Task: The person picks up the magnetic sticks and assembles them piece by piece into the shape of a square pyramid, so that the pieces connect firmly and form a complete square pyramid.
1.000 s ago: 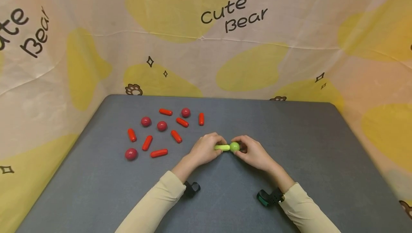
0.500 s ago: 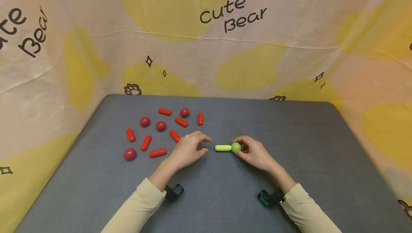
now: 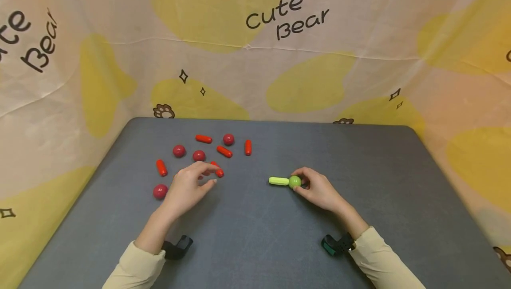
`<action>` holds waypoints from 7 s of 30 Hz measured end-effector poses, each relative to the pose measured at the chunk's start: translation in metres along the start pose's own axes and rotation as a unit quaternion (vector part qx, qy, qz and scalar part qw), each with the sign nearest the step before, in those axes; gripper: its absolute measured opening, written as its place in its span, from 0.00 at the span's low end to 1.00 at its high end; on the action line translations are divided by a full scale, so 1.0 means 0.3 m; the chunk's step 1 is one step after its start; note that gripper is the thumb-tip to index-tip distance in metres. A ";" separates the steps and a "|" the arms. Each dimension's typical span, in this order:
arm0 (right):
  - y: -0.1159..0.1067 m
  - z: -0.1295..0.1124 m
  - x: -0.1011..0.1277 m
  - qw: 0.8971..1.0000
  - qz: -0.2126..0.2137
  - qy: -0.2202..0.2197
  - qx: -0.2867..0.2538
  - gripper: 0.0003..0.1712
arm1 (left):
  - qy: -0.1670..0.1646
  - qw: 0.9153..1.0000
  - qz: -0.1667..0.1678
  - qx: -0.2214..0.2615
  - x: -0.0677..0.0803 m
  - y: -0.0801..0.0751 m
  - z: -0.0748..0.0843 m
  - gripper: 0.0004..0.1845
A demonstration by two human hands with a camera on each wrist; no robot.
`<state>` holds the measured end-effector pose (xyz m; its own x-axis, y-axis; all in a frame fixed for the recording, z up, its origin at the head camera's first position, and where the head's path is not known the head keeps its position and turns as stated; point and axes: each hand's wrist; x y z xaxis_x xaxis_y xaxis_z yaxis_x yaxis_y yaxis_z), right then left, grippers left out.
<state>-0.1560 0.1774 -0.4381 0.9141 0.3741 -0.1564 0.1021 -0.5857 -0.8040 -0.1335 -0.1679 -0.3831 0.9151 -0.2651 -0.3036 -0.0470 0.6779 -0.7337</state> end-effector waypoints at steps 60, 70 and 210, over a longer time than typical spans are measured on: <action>-0.002 0.003 0.001 1.000 -0.005 0.004 0.000 0.18 | -0.162 0.984 0.067 -0.008 0.170 -0.159 -0.240 0.19; 0.000 0.000 -0.001 1.000 -0.001 0.003 -0.004 0.18 | -0.137 0.988 0.063 0.027 0.101 -0.089 -0.150 0.17; -0.009 -0.098 -0.027 0.986 -0.118 0.119 -0.006 0.09 | -0.032 0.997 -0.022 0.066 -0.066 0.043 -0.013 0.12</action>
<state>-0.1521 0.1549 -0.4178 0.9305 0.3227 0.1735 0.3259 -0.5124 -0.7945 -0.1538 -0.1567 -0.3888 0.9391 -0.2555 -0.2299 0.0433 0.7515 -0.6583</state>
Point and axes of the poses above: each hand's wrist, its own x-axis away from the middle knuckle, its own y-axis out of the palm, z = x × y, and after that the axes turned 5 degrees about x, right-handed
